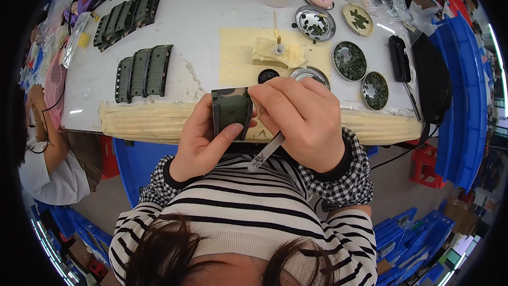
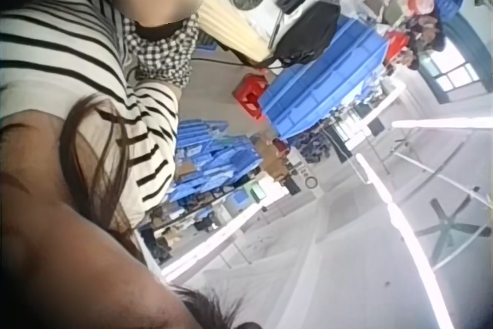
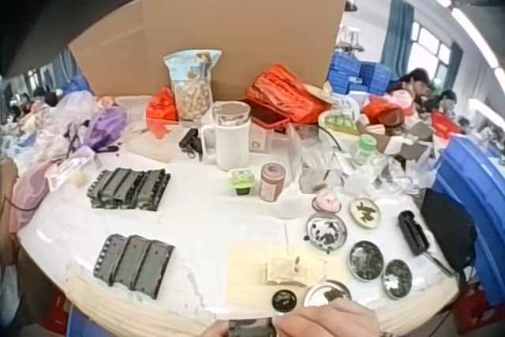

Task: Assembling plastic model parts for a toy using a specialized tool and manual manipulation.

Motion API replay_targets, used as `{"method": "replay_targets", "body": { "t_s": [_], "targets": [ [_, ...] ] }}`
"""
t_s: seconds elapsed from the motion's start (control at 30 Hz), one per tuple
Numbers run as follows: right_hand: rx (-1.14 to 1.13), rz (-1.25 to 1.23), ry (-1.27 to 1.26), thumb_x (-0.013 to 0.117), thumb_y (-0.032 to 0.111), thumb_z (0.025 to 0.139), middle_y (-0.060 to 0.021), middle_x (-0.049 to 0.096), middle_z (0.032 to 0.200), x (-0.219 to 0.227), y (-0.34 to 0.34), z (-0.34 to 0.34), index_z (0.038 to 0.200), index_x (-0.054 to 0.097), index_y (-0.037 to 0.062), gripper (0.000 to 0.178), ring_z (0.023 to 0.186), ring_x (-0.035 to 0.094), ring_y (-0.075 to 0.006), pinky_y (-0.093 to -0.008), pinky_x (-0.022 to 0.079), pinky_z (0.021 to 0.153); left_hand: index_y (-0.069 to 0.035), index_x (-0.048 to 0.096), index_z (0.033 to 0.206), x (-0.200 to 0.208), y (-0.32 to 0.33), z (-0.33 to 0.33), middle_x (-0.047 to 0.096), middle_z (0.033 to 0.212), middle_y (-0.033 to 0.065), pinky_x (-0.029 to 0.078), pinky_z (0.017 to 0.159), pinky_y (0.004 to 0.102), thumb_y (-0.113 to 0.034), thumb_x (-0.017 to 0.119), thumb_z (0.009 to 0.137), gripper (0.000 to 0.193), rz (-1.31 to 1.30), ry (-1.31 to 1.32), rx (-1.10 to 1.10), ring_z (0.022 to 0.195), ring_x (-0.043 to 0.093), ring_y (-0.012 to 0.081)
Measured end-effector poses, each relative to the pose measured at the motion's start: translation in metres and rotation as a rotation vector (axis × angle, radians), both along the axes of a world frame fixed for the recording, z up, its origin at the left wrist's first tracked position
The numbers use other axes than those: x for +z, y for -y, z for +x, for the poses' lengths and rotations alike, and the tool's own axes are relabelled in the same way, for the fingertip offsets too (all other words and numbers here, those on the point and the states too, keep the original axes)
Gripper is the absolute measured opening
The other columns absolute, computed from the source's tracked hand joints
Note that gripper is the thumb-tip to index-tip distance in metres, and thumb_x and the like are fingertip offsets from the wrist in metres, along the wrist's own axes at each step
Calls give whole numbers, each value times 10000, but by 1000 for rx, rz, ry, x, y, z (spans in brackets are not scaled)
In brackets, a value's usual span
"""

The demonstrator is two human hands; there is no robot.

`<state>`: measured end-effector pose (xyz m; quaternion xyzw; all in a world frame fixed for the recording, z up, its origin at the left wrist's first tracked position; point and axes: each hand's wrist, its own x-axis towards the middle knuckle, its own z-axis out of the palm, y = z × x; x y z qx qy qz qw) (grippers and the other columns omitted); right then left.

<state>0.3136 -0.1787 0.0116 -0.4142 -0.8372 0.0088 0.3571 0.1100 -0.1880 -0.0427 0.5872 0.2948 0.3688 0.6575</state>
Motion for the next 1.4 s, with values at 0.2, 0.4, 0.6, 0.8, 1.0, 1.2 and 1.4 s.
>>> {"method": "replay_targets", "body": {
  "t_s": [0.2,0.4,0.6,0.8,1.0,1.2,1.4],
  "targets": [
    [8,14,89,696,-29,625,-109,646,873,0,6,1,1007,657,-25,383,648,605,-219,-299,472,562,26,375,1326,1,2,2,581,1180,138,482,915,304,37,498,941,404,2,-36,31,1042,604,180],
    [7,-2,78,691,-18,656,-123,638,882,-10,11,4,1079,644,-44,426,645,595,-213,-290,471,562,19,371,1330,-2,1,9,582,1190,152,496,904,315,18,512,942,413,-62,80,20,1035,611,193],
    [-258,-253,-501,662,-32,819,-50,632,827,-15,24,21,1018,660,-5,201,557,483,-61,-204,367,489,-1,337,1361,5,-2,19,596,1155,148,496,908,307,-9,502,955,439,-245,264,20,1032,606,172],
    [-775,-237,-363,685,78,858,-14,623,756,-19,39,133,919,659,2,101,638,523,-56,-208,402,564,-16,340,1357,0,-4,14,597,1171,192,514,902,332,-28,486,965,418,-267,250,0,1021,626,205],
    [-780,-381,-62,707,51,792,-109,642,789,-31,37,173,889,650,1,123,703,615,-202,-290,469,631,-18,343,1354,0,-2,23,604,1155,187,520,891,330,-47,497,965,419,-324,240,-24,1007,630,201],
    [-672,-518,-25,711,83,787,-140,637,788,-30,15,168,871,642,-13,145,691,617,-242,-329,464,625,-20,338,1358,1,1,20,603,1149,186,523,887,330,-68,501,969,425,-315,193,3,996,635,205],
    [-684,-607,31,688,101,788,-163,654,798,-35,8,169,877,633,-16,157,669,621,-273,-352,468,624,-28,314,1376,2,1,22,602,1149,186,524,882,332,-52,490,966,446,-317,201,13,991,635,206]
  ]
}}
